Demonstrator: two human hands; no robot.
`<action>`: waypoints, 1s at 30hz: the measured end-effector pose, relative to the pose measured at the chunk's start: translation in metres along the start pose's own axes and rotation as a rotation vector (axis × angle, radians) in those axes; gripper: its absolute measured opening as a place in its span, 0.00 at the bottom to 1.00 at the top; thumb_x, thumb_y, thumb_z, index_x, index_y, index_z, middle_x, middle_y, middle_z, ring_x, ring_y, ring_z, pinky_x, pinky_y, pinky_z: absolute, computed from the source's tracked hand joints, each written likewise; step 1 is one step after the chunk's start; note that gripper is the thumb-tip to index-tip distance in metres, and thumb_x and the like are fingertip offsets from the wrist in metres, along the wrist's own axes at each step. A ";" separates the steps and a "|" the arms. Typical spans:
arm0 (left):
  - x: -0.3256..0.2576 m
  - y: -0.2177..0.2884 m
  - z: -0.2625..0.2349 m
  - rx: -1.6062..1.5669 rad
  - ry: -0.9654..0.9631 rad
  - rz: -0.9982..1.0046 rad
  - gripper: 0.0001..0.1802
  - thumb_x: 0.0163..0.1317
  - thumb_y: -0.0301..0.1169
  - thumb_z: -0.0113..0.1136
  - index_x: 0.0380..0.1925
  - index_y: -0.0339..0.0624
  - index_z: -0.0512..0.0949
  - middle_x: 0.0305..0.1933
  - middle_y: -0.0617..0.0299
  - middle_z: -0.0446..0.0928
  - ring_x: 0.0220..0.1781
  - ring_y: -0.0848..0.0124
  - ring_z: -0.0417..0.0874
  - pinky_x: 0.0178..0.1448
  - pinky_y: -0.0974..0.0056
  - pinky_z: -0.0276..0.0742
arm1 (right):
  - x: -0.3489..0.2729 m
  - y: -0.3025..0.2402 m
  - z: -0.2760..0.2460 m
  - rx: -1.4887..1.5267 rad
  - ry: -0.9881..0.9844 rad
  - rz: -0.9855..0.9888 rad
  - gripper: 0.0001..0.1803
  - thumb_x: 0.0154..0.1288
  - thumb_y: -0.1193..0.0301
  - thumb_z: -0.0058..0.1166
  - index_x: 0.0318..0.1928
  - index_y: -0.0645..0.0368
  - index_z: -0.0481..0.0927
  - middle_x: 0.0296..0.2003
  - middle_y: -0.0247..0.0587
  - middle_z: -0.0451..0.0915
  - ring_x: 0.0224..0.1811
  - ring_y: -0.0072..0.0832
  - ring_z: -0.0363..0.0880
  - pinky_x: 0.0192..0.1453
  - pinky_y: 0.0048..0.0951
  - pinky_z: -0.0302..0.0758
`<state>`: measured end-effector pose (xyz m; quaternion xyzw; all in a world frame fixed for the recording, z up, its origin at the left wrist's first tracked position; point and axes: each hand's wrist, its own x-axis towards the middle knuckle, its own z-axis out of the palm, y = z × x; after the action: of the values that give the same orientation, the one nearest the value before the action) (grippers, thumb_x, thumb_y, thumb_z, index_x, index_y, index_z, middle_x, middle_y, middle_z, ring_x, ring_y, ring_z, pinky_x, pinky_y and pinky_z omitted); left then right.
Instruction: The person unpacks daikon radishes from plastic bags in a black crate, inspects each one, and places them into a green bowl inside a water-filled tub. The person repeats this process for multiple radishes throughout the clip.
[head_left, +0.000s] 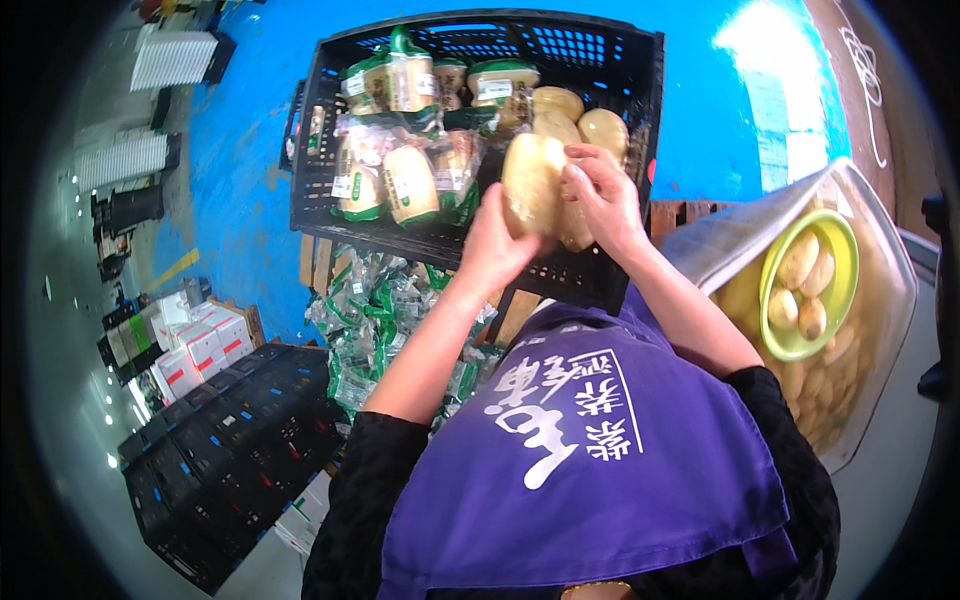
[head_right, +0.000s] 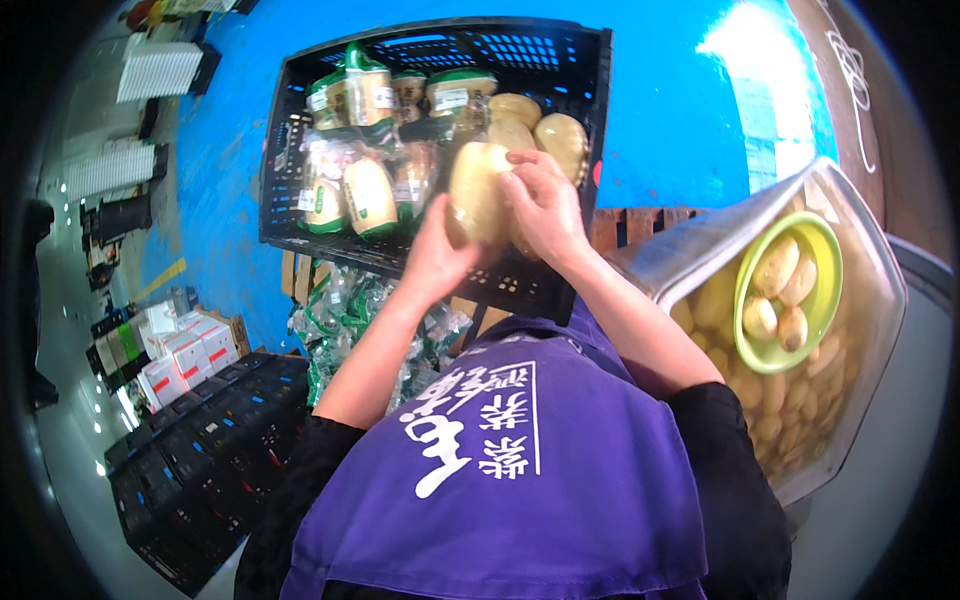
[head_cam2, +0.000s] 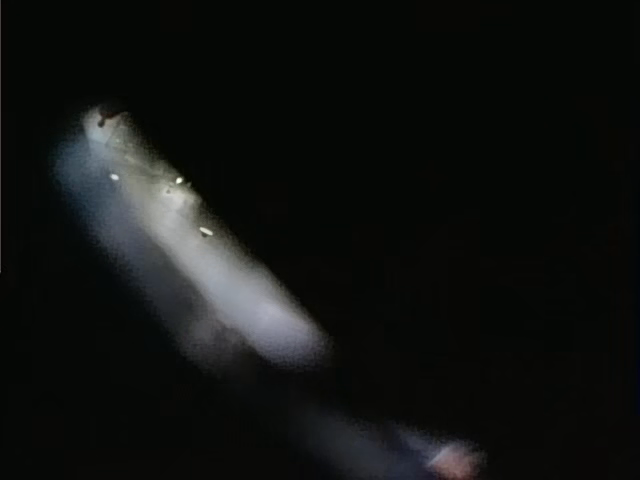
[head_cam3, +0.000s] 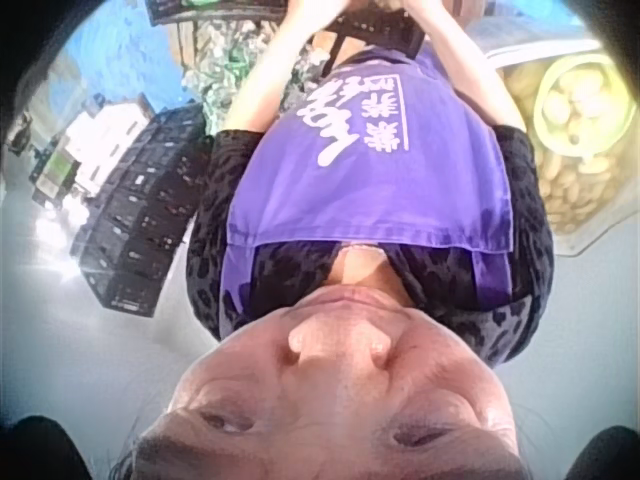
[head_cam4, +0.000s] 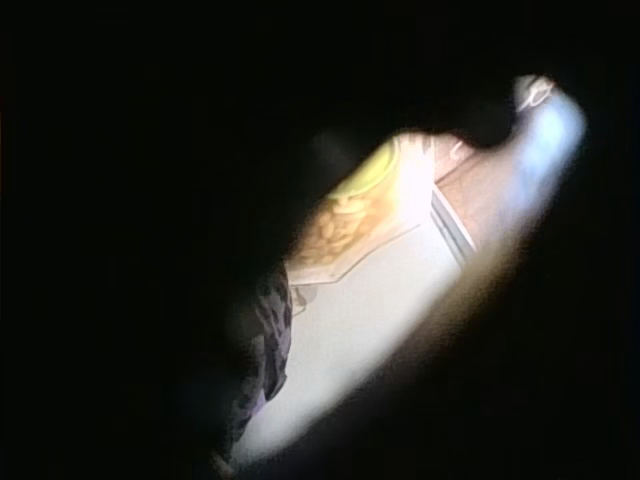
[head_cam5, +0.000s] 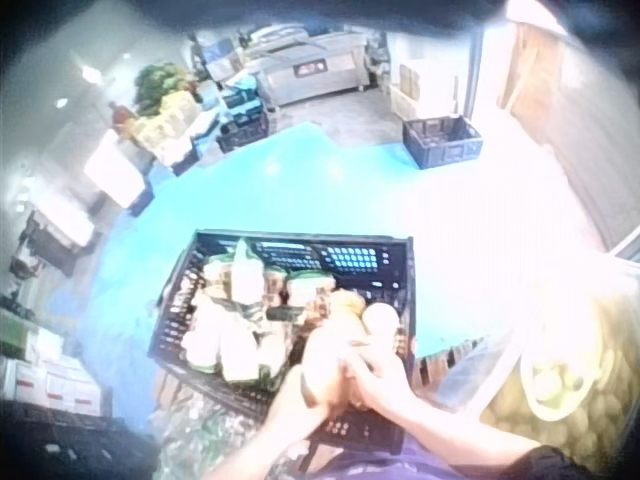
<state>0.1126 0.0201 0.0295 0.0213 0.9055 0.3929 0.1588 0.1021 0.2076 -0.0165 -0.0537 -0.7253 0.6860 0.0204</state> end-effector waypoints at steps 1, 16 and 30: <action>-0.004 -0.013 0.005 0.044 0.021 0.053 0.36 0.52 0.36 0.73 0.59 0.36 0.69 0.51 0.42 0.79 0.54 0.49 0.83 0.60 0.53 0.78 | 0.002 -0.008 -0.003 -0.081 -0.002 -0.101 0.09 0.71 0.79 0.54 0.50 0.63 0.81 0.55 0.41 0.77 0.43 0.22 0.81 0.47 0.26 0.81; 0.144 -0.082 -0.046 0.531 -0.179 0.016 0.14 0.56 0.35 0.69 0.40 0.41 0.81 0.44 0.50 0.82 0.50 0.50 0.83 0.54 0.50 0.79 | 0.033 -0.026 -0.042 -0.722 -0.078 -0.573 0.05 0.55 0.77 0.61 0.33 0.57 0.80 0.31 0.39 0.79 0.33 0.39 0.81 0.37 0.38 0.78; 0.299 -0.107 0.017 0.021 0.146 -0.332 0.43 0.56 0.54 0.70 0.62 0.32 0.73 0.59 0.37 0.79 0.62 0.49 0.81 0.65 0.52 0.73 | 0.040 -0.036 -0.045 -0.640 -0.106 -0.526 0.08 0.53 0.81 0.62 0.35 0.58 0.80 0.34 0.39 0.81 0.33 0.40 0.80 0.37 0.36 0.77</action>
<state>-0.1567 0.0076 -0.1391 -0.1554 0.9098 0.3523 0.1550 0.0652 0.2551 0.0205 0.1653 -0.8909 0.3994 0.1397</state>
